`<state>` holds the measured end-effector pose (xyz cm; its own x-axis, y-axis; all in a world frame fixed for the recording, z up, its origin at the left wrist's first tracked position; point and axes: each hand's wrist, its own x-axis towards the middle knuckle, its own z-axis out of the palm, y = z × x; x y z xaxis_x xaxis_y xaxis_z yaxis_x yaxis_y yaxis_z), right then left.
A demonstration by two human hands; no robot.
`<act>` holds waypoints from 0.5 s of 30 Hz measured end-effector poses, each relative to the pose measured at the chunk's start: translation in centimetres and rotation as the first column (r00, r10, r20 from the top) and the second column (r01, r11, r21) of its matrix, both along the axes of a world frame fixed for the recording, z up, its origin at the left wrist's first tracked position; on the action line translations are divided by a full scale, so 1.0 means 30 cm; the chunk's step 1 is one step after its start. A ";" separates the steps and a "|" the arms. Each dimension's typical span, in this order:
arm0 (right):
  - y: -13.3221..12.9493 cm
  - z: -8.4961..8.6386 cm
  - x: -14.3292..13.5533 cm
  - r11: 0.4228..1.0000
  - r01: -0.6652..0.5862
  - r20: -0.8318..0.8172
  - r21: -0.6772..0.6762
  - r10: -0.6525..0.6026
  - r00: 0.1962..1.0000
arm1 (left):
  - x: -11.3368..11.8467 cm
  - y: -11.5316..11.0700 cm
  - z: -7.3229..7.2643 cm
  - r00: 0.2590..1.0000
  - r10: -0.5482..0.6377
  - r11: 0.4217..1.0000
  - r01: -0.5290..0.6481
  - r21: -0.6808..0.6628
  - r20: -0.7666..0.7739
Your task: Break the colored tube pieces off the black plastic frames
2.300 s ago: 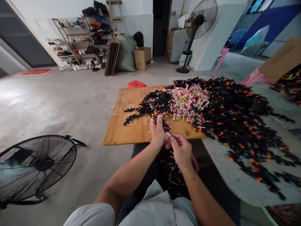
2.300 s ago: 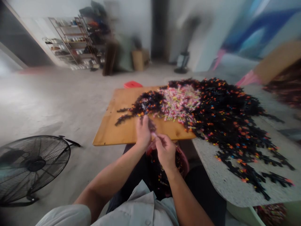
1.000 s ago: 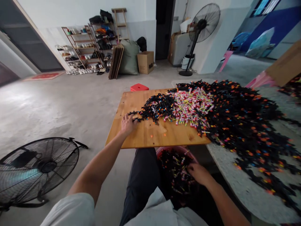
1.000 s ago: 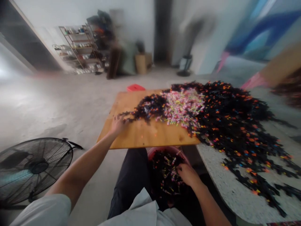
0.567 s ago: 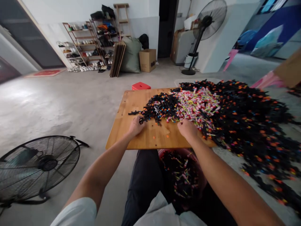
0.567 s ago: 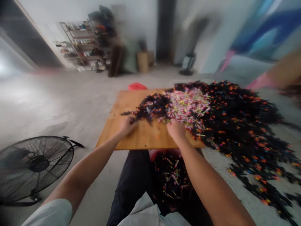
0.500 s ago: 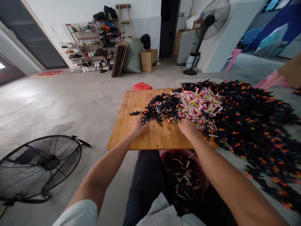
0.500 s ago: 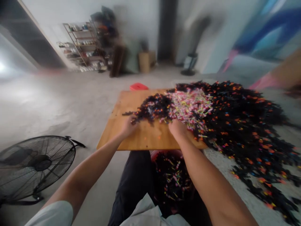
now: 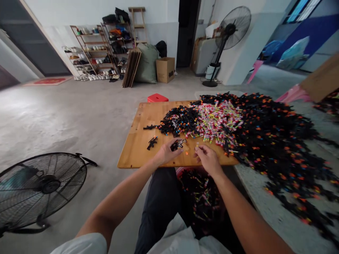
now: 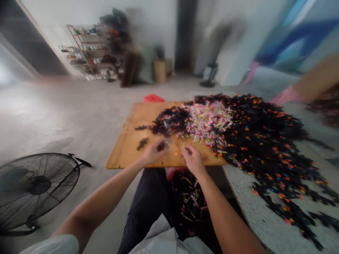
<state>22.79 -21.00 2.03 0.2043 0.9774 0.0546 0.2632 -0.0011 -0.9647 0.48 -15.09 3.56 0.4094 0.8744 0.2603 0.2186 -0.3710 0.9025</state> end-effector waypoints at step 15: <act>-0.147 0.061 -0.035 0.987 0.130 -0.340 0.090 -0.092 0.936 | 0.107 -0.155 0.103 0.935 -0.188 0.961 0.239 0.142 -0.302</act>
